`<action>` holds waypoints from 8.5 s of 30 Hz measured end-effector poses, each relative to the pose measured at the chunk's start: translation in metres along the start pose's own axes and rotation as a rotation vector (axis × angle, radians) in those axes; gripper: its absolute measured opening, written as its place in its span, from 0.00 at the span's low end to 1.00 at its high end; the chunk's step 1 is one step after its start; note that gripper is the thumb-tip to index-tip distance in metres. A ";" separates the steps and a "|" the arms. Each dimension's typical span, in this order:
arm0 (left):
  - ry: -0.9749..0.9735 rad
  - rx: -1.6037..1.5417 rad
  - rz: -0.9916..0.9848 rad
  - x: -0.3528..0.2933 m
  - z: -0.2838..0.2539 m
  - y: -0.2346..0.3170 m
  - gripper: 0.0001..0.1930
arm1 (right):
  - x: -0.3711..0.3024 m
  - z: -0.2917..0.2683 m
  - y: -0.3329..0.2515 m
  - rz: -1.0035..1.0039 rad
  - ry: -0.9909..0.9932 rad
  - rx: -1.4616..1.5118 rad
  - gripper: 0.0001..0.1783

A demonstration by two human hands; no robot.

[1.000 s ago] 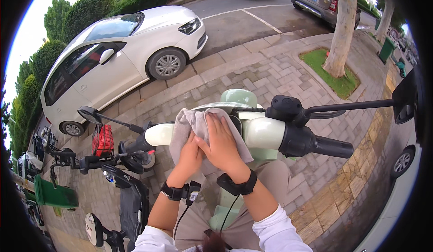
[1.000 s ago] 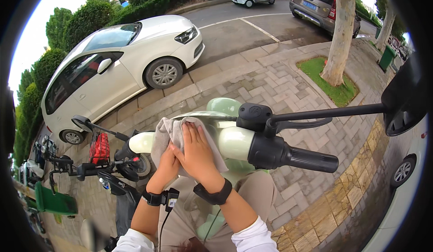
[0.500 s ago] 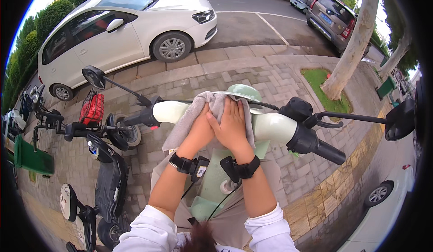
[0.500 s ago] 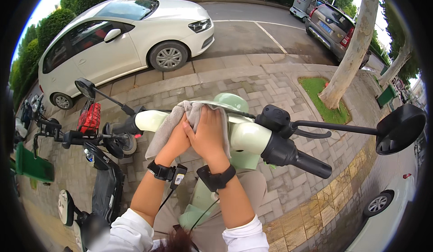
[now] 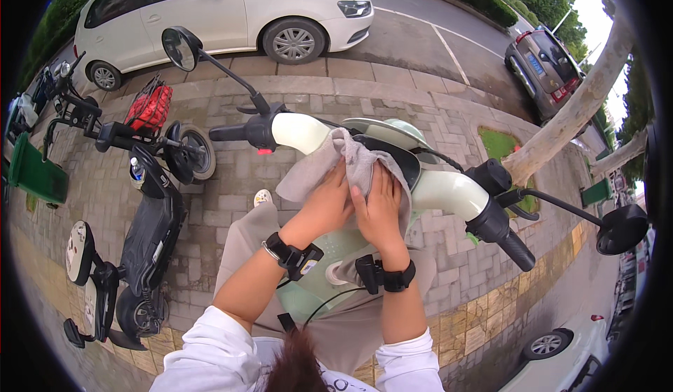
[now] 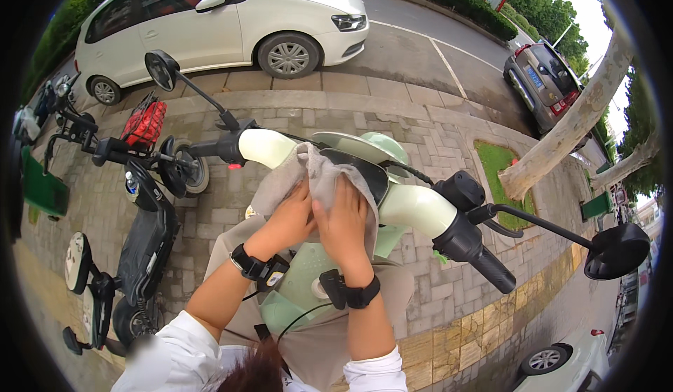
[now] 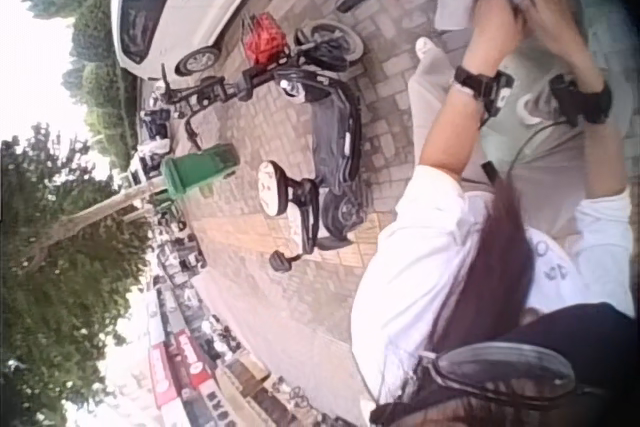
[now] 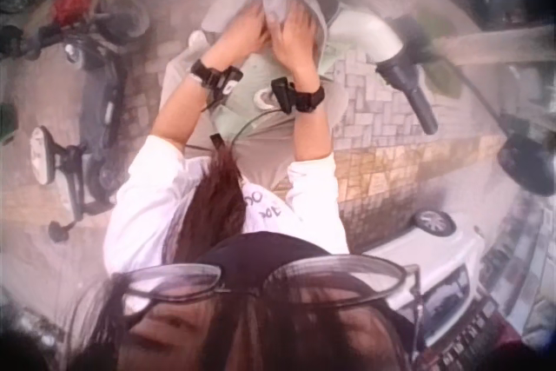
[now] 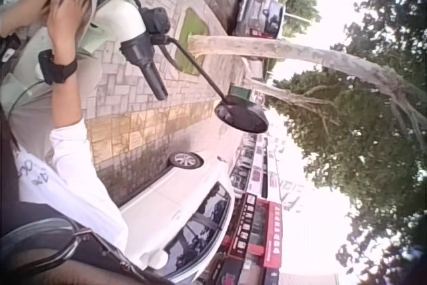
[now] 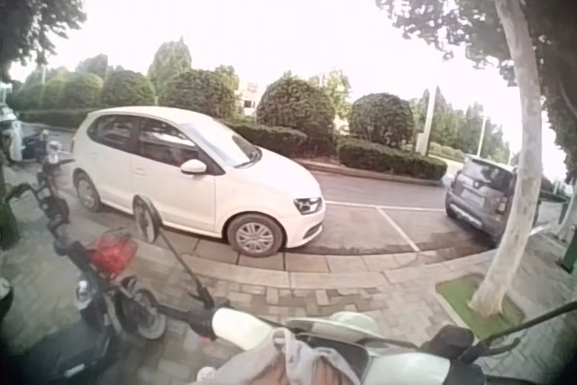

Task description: Wiping down the handlebars and seat of a light green moped with a grey cloth.

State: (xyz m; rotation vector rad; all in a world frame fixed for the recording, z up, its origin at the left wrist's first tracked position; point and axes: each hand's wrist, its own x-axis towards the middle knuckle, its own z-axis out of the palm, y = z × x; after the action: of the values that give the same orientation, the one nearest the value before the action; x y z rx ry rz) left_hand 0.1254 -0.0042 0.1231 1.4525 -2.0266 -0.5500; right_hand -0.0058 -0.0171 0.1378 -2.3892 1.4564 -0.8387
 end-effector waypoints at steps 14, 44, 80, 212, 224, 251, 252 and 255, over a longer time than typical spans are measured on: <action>0.246 -0.232 0.056 0.031 0.012 -0.008 0.29 | 0.052 0.015 0.007 -0.092 0.125 0.081 0.27; 0.537 0.504 0.200 0.028 -0.061 -0.026 0.11 | 0.054 0.061 -0.041 0.139 0.226 0.719 0.21; 0.467 -0.765 0.082 0.045 0.060 0.059 0.13 | -0.006 -0.048 0.006 -0.140 0.347 -0.663 0.28; 0.103 0.069 0.150 0.043 0.015 -0.012 0.27 | 0.034 0.000 -0.012 -0.035 0.231 -0.250 0.24; 0.355 -0.484 -0.081 -0.047 0.051 -0.043 0.22 | -0.056 0.066 -0.044 0.387 0.329 0.455 0.25; -0.069 -0.594 -0.488 -0.011 0.145 -0.091 0.15 | -0.055 0.111 0.118 0.748 -0.243 1.365 0.07; -0.113 -0.598 -0.503 -0.014 0.142 -0.091 0.13 | -0.053 0.106 0.120 0.995 -0.300 1.406 0.09; -0.193 -0.600 -0.524 -0.010 0.131 -0.079 0.09 | -0.060 0.095 0.137 1.248 -0.259 1.382 0.13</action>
State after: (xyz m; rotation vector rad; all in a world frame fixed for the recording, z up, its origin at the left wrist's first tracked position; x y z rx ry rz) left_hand 0.0964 -0.0208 -0.0269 1.5626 -1.3928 -1.4207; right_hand -0.0743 -0.0417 -0.0238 -0.3930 1.1916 -0.6825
